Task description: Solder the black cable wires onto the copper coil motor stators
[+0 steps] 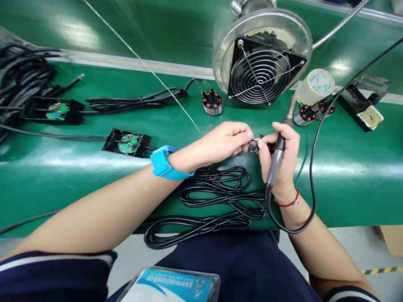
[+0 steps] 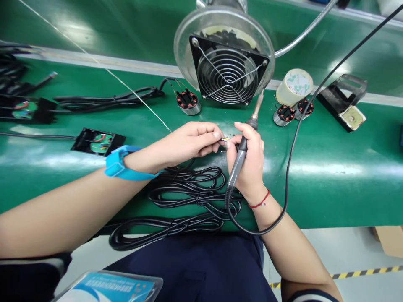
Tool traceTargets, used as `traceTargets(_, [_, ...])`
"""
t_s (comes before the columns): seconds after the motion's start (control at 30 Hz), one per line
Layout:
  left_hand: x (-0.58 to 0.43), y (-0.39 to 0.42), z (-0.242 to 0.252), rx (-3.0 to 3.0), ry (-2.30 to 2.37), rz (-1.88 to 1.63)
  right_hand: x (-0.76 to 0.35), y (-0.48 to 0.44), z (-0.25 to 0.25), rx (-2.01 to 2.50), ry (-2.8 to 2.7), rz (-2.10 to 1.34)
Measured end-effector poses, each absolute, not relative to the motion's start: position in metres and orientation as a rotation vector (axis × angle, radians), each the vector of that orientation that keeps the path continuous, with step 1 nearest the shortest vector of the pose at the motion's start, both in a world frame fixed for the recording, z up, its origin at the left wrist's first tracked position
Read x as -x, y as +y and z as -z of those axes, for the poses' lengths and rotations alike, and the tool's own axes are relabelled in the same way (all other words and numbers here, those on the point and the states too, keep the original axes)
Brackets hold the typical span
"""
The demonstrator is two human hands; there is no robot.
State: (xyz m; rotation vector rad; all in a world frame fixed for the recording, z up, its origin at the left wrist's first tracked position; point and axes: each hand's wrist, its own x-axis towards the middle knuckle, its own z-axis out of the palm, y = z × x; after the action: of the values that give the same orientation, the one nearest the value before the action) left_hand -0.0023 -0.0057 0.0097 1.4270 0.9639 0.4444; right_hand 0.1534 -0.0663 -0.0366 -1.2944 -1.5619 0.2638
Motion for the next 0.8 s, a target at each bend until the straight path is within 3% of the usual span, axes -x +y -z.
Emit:
traceTargets(0.23, [0.002, -0.003, -0.011, -1.407, 0.975, -0.425, -0.156, -0.065, 0.038, 1.273, -1.594, -0.319])
traceTargets(0.43, [0.001, -0.003, -0.01, -1.422, 1.07, -0.452, -0.167, -0.076, 0.023, 1.329, -1.769, -0.101])
traceTargets(0.57, [0.002, -0.001, -0.007, -1.433, 1.039, -0.479, -0.169, -0.077, 0.021, 1.249, -1.904, -0.199])
traceTargets(0.8, [0.004, -0.002, 0.001, -1.435, 0.976, -0.506, -0.17, -0.063, 0.036, 1.418, -1.634, -0.206])
